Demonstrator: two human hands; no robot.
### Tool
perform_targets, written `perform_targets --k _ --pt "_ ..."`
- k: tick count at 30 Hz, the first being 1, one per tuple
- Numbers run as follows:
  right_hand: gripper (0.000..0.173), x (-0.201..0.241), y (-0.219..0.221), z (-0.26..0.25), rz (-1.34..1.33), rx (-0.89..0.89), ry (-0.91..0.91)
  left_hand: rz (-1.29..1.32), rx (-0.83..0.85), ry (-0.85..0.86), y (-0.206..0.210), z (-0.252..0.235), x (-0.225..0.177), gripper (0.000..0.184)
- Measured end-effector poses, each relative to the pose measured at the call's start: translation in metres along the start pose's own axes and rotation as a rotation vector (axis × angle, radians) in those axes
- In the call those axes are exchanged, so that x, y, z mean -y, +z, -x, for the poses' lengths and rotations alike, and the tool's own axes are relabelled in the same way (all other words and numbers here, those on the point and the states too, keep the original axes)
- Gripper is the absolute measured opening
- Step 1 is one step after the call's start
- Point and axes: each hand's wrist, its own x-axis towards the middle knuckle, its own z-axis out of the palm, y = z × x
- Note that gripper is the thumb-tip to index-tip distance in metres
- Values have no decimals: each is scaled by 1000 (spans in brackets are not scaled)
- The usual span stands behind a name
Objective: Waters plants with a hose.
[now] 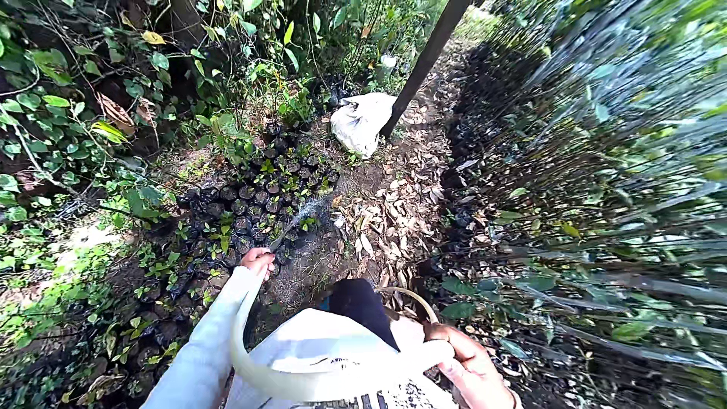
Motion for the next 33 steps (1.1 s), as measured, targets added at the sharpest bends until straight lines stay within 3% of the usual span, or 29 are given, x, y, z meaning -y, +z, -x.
perform_targets --k 2,6,13,21,33 --pt "29 0 -13 -8 -5 -79 66 -68 -25 52 3 -15 -48 40" --pt "25 -7 -37 -47 -66 -142 114 -248 -125 92 19 -50 -131 33" --pt "25 -24 -100 -125 -79 -149 71 -348 -171 139 68 -117 -221 29" --pt "24 -32 -164 -179 -121 -200 108 -408 -165 99 122 -153 -273 30" --pt "18 -41 -187 -216 -160 -265 170 -443 -187 65 153 -211 -313 34"
